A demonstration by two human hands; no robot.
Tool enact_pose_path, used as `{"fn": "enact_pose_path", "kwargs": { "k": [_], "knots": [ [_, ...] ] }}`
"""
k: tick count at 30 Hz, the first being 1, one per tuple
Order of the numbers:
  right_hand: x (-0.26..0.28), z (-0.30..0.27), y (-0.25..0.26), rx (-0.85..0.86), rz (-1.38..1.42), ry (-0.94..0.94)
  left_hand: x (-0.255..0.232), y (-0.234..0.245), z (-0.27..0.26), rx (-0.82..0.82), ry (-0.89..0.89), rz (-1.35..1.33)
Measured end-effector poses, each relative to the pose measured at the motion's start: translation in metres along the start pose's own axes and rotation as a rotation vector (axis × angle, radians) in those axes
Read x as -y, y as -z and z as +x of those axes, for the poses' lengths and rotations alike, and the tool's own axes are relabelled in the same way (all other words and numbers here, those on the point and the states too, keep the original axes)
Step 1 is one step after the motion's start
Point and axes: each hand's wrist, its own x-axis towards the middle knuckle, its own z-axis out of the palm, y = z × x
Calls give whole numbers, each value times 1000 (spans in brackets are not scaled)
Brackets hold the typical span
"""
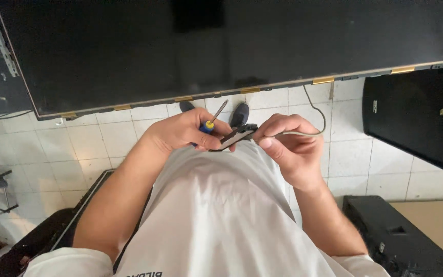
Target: The person uses pliers to strip the insulation from a grey wire and then uses a screwdriver to tighten screws on a small black electronic component. The person holds the component and wire throughout the process.
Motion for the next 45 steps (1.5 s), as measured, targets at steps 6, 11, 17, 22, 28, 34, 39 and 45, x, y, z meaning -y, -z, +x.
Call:
{"fn": "enact_pose_path", "kwargs": {
  "k": [6,11,17,22,28,34,39,45],
  "knots": [
    [1,9,9,-92,-373,159,3,-1,10,-89,53,-61],
    [-5,16,12,-69,-349,188,0,5,10,-69,68,-41],
    [-7,22,15,-39,-317,209,0,7,8,-49,66,-35],
    [-4,24,12,-36,-478,309,-1,5,7,-37,55,-15],
    [-22,13,11,-127,-537,391,10,12,9,-51,11,11],
    [-25,6,4,-214,-575,396,10,10,10,-64,25,62],
    [-22,8,2,-243,-643,489,6,-1,14,-95,-4,41],
    [-23,6,1,-259,-666,479,9,4,15,-90,2,90]
  ]
}}
